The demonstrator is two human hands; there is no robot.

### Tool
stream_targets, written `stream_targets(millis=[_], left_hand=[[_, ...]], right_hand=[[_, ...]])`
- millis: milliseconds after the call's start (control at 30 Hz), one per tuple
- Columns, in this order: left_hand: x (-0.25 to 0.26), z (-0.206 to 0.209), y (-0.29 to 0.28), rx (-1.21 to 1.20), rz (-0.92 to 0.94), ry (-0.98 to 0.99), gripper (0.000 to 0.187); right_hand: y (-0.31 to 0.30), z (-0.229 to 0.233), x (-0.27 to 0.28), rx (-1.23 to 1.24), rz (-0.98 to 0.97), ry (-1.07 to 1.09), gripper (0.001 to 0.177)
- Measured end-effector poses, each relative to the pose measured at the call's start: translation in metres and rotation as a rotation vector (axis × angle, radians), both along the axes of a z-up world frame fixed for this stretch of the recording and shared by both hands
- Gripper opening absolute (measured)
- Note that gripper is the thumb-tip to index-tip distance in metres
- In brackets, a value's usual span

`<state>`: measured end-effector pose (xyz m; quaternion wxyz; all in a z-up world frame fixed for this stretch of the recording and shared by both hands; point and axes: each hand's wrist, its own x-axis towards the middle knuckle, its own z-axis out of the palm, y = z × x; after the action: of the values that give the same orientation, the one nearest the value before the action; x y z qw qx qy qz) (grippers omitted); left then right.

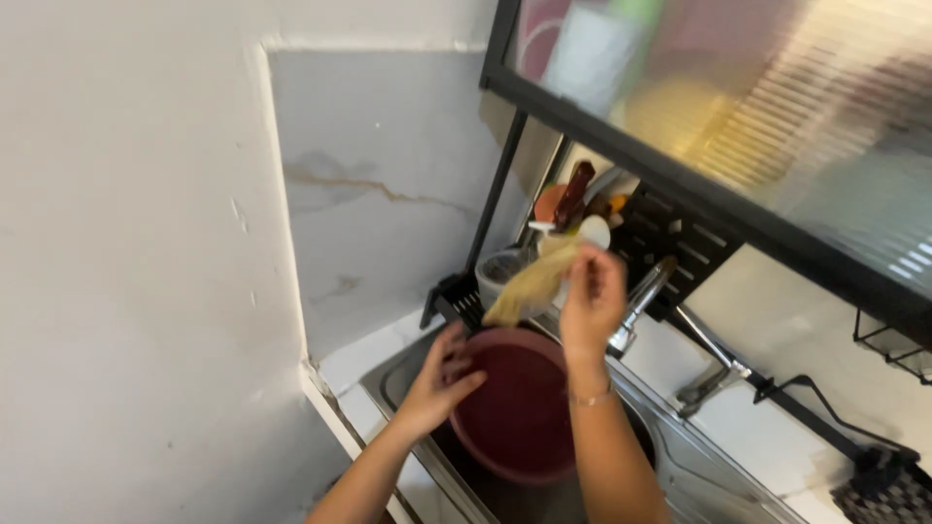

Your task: Wiping a dining table with a wet cloth.

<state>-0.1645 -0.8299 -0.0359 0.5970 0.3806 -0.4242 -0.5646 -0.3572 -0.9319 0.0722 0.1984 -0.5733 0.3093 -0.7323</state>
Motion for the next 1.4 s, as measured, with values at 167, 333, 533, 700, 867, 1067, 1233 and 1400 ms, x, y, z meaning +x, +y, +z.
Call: stream_targets(millis=[167, 333, 533, 700, 867, 1067, 1233, 1400], left_hand=[[-0.044, -0.05, -0.036, 0.118, -0.084, 0.034, 0.038], [-0.07, -0.147, -0.077, 0.318, -0.032, -0.301, 0.034], [-0.1, -0.15, -0.053, 0.147, -0.371, -1.406, 0.056], [-0.116, -0.197, -0.059, 0.256, -0.704, -1.815, 0.041], [-0.108, -0.211, -0.086, 0.325, -0.086, -1.191, 0.025], [-0.12, -0.139, -0.097, 0.244, 0.007, -0.078, 0.018], [-0.151, -0.119, -0.096, 0.257, -0.088, 0.219, 0.016], [-0.137, -0.114, -0.083, -0.129, 0.137, -0.475, 0.019]], right_hand=[[0.037, -0.096, -0.014, 0.176, -0.039, 0.195, 0.012], [0.003, -0.225, -0.063, 0.316, -0.218, 0.326, 0.012], [0.032, -0.271, -0.062, 0.555, -0.197, 1.391, 0.023], [-0.001, -0.412, -0.092, 0.465, -0.123, 1.459, 0.054], [-0.014, -0.39, -0.103, 0.726, 0.137, 1.166, 0.026], [0.013, -0.331, -0.093, 1.086, 0.642, -0.358, 0.036], [0.051, -0.235, -0.057, 1.057, 0.947, -0.827, 0.048], [0.017, -0.299, -0.074, 1.074, 0.8, -1.161, 0.055]])
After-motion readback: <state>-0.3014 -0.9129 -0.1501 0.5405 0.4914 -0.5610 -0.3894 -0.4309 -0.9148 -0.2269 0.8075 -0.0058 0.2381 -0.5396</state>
